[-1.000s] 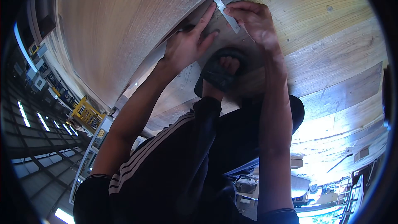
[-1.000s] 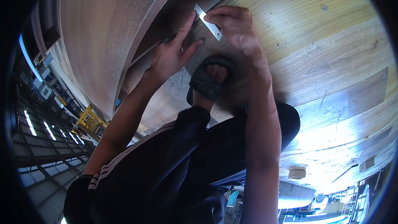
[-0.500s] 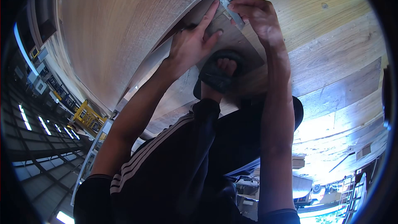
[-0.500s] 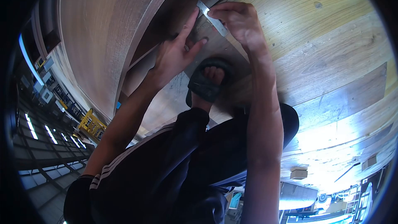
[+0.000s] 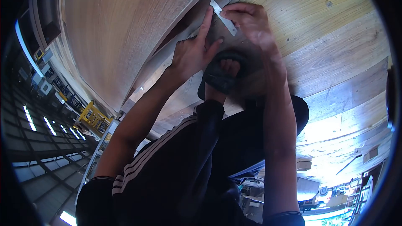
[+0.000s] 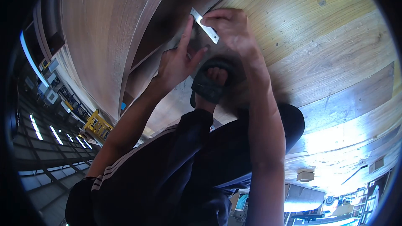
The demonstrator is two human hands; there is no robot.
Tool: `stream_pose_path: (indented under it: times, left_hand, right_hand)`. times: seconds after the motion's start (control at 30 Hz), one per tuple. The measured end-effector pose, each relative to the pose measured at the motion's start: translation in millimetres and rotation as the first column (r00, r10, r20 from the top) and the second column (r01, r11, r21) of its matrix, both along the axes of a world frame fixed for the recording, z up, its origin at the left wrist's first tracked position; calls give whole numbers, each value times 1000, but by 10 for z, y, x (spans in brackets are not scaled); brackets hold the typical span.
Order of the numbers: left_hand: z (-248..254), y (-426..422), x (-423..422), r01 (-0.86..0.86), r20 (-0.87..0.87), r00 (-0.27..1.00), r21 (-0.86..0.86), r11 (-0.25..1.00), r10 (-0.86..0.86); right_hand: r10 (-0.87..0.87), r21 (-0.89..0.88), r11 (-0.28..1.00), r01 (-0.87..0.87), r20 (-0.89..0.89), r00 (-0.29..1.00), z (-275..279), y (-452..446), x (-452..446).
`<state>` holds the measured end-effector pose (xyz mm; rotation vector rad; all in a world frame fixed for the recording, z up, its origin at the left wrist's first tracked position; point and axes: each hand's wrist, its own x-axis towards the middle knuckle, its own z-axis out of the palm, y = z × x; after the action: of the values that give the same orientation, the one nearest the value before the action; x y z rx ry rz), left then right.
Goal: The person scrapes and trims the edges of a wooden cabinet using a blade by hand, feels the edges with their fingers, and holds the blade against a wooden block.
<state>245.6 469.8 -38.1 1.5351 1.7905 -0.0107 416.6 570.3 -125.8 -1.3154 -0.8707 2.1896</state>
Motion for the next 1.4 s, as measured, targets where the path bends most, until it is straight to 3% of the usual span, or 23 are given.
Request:
stream_pose_path:
  times: [0.07,0.3,0.4,0.47,0.6,0.67,0.9,1.0,1.07,1.2,1.3,1.4]
  left_hand:
    - [-45,33,-1,6,9,1000,25,1000,-6]
    - [-43,80,-2,25,1,1000,2,1000,-25]
    - [-53,95,1,59,-30,998,30,998,-58]
    - [-46,103,12,41,-13,999,24,999,-41]
    - [-60,111,19,46,3,999,52,998,-47]
    - [-75,155,26,45,13,999,40,998,-45]
    - [-92,215,88,44,24,999,112,993,-47]
    - [-111,100,50,38,-1,999,148,988,-38]
    - [-125,55,18,36,-3,999,131,991,-36]
    - [-86,133,36,41,-9,999,90,995,-40]
    - [-103,174,52,53,-15,999,106,993,-52]
    - [-58,132,70,2,15,1000,64,998,-3]
  right_hand:
    - [22,-44,999,-19,70,997,65,70,39]
    - [-9,-82,997,13,51,999,80,76,70]
    - [-49,23,999,49,-33,998,85,75,124]
    - [15,119,993,-9,-55,998,103,84,169]
    - [19,111,994,-13,-51,998,-16,71,191]
    - [8,320,946,52,-185,983,-104,82,254]
    - [-19,183,983,24,-30,999,57,196,277]
    - [78,404,912,-67,-11,997,-33,145,196]
    - [114,10,993,-115,66,991,43,147,135]
    - [56,49,997,-58,41,998,102,183,174]
    - [47,-49,998,-44,73,996,117,225,202]
    - [-30,71,997,34,-65,997,71,153,184]
